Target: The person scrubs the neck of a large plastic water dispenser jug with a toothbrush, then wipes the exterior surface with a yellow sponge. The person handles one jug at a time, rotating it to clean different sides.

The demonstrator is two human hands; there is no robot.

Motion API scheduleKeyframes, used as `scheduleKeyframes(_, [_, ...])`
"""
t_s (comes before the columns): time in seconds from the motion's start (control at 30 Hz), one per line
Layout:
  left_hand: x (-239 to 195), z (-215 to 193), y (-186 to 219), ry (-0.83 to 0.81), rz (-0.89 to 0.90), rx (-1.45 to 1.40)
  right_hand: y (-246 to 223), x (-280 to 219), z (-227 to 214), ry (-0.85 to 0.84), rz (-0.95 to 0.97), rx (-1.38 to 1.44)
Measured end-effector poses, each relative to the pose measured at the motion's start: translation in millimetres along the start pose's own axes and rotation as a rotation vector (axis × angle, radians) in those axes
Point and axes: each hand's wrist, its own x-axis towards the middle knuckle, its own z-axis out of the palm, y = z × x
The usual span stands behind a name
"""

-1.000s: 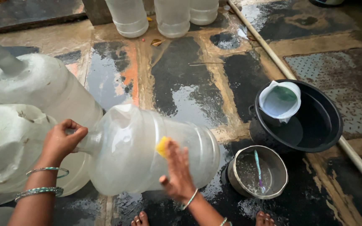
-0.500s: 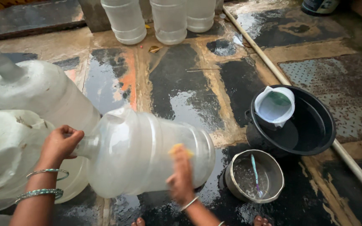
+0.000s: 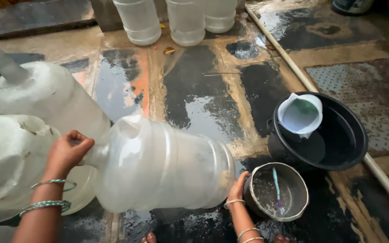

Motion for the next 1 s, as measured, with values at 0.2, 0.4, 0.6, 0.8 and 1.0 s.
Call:
scheduleKeyframes(0.2, [-12.8, -0.4, 25.6, -0.018, -0.158, 0.042, -53.3, -15.1, 0.2, -0.122, 0.185, 0.239])
scheduleKeyframes(0.4, [-26.5, -1.7, 34.9, -0.01, -0.225, 0.085, -75.4, -81.3, 98.5, -0.239, -0.634, -0.587])
scheduleKeyframes(0.6, [-28.3, -1.8, 31.8, -0.018, -0.198, 0.115, -54.5, -159.0, 132.0, -0.527, -1.109, -0.954])
scheduleKeyframes(0.8, [-25.7, -1.3, 20.4, -0.017, -0.221, 0.139, -71.7, -110.1, 60.2, -0.154, -1.021, -1.169])
scheduleKeyframes(1.0, [-19.0, -2.8, 17.0, -0.036, -0.226, 0.218, -36.8, -113.9, 77.9, 0.004, -1.06, -1.101])
